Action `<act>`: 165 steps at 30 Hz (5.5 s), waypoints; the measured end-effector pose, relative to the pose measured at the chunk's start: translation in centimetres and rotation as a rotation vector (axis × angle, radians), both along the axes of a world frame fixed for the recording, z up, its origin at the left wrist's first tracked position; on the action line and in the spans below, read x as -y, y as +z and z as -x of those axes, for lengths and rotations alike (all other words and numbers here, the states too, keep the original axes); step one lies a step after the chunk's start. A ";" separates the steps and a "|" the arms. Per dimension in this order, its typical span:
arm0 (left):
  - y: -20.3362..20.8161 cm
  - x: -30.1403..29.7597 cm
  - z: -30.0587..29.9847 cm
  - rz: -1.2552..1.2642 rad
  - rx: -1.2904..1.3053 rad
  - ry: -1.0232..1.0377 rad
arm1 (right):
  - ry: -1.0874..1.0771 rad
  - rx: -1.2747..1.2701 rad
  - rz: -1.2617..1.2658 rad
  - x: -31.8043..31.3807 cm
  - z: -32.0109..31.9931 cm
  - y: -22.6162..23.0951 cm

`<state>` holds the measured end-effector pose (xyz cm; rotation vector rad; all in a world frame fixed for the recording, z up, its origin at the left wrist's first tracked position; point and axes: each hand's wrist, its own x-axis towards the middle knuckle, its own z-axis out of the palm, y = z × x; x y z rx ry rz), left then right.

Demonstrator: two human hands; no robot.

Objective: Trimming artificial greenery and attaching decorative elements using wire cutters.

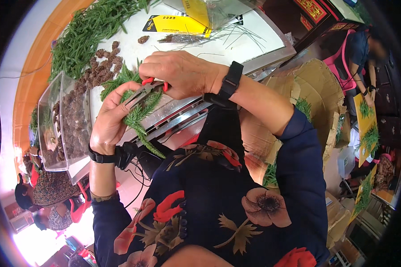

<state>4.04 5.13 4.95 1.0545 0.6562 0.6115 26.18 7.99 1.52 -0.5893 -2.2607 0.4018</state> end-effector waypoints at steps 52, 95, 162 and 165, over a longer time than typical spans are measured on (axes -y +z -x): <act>-0.1 1.9 -3.5 -1.516 -0.845 0.390 | -0.257 -0.090 0.826 5.1 0.0 0.7; -0.7 -3.5 1.6 -1.433 -1.456 0.510 | -0.856 0.361 0.202 1.0 -9.2 -5.1; -11.2 7.3 13.1 -1.027 -0.628 0.497 | -0.828 0.639 -0.114 2.5 -7.3 -6.0; -10.6 7.6 12.7 -1.020 -0.687 0.559 | -0.793 0.575 -0.139 1.2 -7.0 -6.5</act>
